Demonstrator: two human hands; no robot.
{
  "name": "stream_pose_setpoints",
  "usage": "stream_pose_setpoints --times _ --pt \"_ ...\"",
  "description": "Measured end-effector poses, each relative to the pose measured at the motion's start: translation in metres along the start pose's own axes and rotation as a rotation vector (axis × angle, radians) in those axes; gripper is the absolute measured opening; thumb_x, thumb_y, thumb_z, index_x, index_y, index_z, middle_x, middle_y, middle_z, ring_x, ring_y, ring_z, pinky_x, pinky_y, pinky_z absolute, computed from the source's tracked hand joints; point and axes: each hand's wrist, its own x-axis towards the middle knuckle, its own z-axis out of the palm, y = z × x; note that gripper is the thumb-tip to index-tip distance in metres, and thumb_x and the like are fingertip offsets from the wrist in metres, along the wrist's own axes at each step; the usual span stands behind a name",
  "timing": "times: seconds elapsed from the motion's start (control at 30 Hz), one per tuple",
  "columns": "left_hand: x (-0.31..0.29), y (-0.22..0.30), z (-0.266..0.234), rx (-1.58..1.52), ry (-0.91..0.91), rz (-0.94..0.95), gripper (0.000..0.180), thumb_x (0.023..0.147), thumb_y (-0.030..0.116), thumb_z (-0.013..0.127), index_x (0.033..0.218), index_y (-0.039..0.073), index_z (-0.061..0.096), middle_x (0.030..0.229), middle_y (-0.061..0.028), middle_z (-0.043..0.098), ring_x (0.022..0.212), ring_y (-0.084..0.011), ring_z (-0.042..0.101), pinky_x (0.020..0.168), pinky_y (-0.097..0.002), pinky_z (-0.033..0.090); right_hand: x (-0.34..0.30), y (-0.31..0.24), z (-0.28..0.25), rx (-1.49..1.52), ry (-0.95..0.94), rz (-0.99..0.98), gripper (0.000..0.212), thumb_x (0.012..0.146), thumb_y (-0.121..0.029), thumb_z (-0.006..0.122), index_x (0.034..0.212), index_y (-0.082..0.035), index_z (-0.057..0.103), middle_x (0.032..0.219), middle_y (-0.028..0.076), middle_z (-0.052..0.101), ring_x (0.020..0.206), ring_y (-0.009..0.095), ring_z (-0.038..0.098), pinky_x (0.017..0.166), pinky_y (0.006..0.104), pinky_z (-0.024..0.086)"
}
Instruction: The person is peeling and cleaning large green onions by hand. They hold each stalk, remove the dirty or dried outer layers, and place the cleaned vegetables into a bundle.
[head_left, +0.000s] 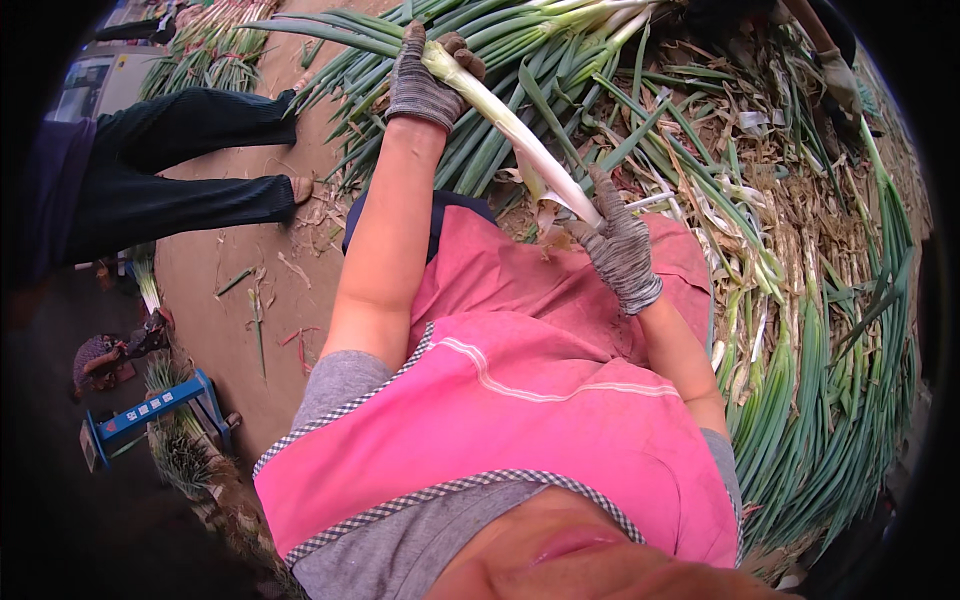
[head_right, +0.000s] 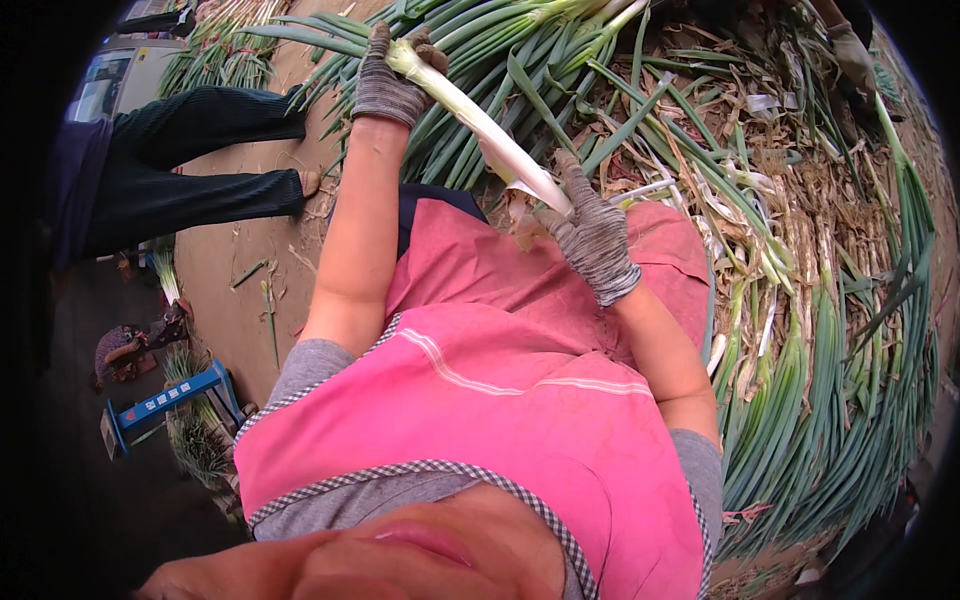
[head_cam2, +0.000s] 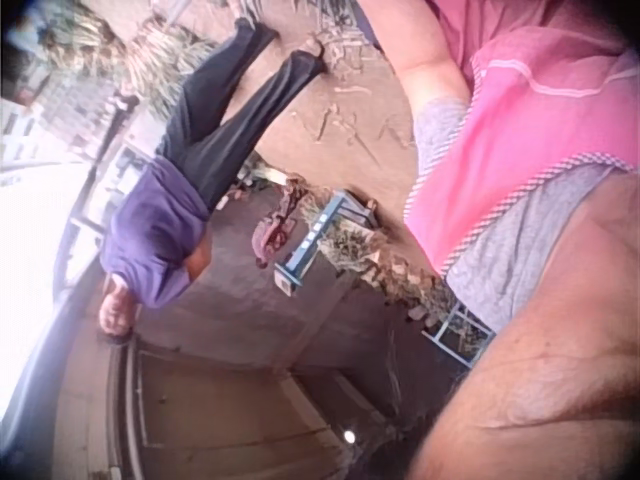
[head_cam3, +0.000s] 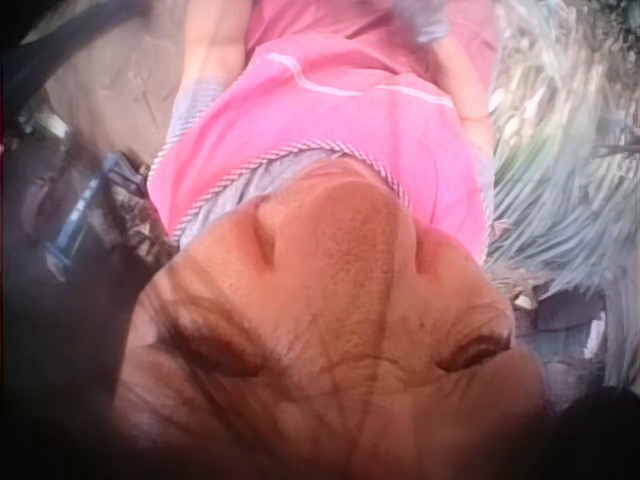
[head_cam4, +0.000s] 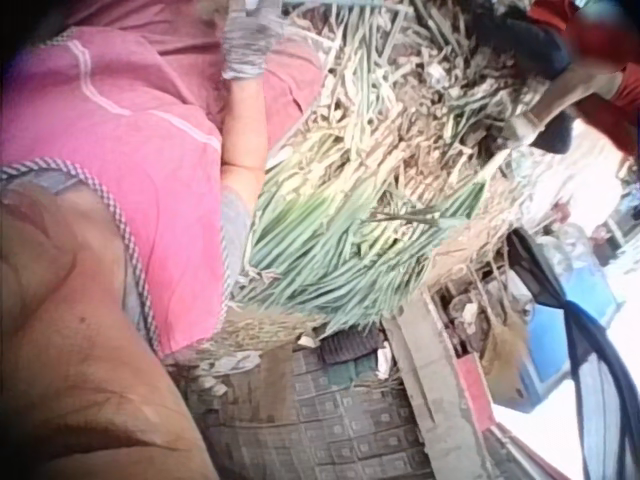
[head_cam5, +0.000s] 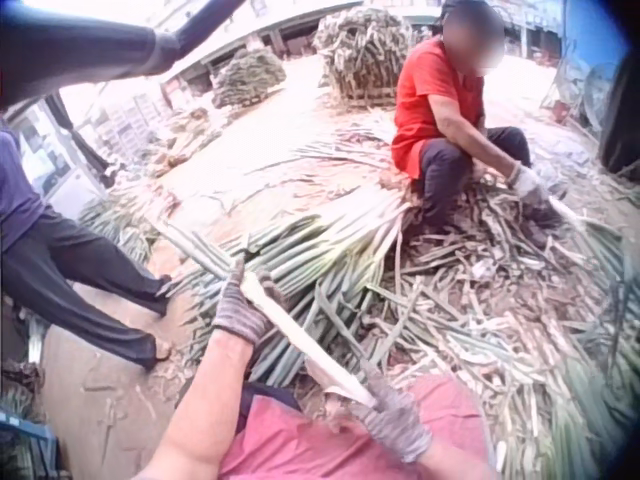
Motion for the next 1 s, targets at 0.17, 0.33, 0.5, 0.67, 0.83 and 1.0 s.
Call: stream_pose_setpoints --times 0.17,0.33,0.5,0.67,0.83,1.0 --pt "-0.019 0.005 0.023 -0.094 -0.311 -0.002 0.038 0.087 0.043 0.045 0.101 0.007 0.045 0.065 -0.0024 0.042 0.054 -0.0132 0.041 0.054 -0.0289 0.041 0.072 -0.014 -0.022 -0.080 -0.097 -0.258 0.073 0.073 -0.045 0.060 0.129 -0.005 0.035 0.123 0.017 0.045 0.113 0.029 0.046 0.086 0.0352 0.041" --pt "-0.021 0.006 0.042 -0.157 -0.193 0.118 0.023 0.083 0.025 0.056 0.091 0.004 0.052 0.072 -0.0052 0.054 0.065 -0.0163 0.054 0.053 -0.0275 0.047 0.098 -0.036 0.008 1.181 -0.894 0.076 0.089 0.073 -0.068 0.045 0.132 -0.004 0.026 0.094 0.015 0.057 0.080 0.015 0.058 0.066 0.0203 0.045" --pt "-0.001 0.063 -0.009 -0.203 -0.349 0.181 0.017 0.085 0.025 0.052 0.086 0.007 0.050 0.069 -0.0001 0.048 0.052 -0.0102 0.041 0.047 -0.0244 0.036 0.036 0.002 -0.044 0.877 -0.719 0.341 0.084 0.071 -0.069 0.047 0.124 -0.003 0.042 0.079 0.006 0.054 0.064 0.010 0.051 0.055 0.0221 0.044" --pt "0.007 0.067 -0.018 -0.089 -0.156 0.262 0.013 0.084 0.019 0.052 0.078 0.008 0.049 0.060 0.0015 0.045 0.046 -0.0100 0.038 0.042 -0.0239 0.035 -0.050 0.060 -0.132 0.410 -0.385 0.533 0.037 0.078 -0.023 0.063 0.106 0.000 0.057 0.074 -0.001 0.056 0.064 0.006 0.050 0.056 0.0187 0.040" --pt "0.020 0.088 -0.024 -0.022 -0.096 0.379 0.016 0.087 0.024 0.048 0.079 0.010 0.046 0.062 0.0008 0.044 0.045 -0.0113 0.038 0.042 -0.0266 0.034 -0.118 0.156 -0.208 -0.039 -0.111 0.623 0.030 0.080 -0.020 0.060 0.101 0.001 0.059 0.089 0.011 0.063 0.086 0.020 0.057 0.080 0.0289 0.042" --pt "0.011 0.077 -0.002 0.092 0.141 0.625 0.018 0.087 0.024 0.048 0.076 0.011 0.042 0.059 0.0001 0.041 0.044 -0.0124 0.037 0.041 -0.0275 0.033 -0.077 0.097 -0.194 -1.326 -0.211 0.780 0.037 0.082 -0.027 0.052 0.115 -0.013 0.053 0.112 0.014 0.055 0.099 0.032 0.053 0.086 0.0385 0.041"
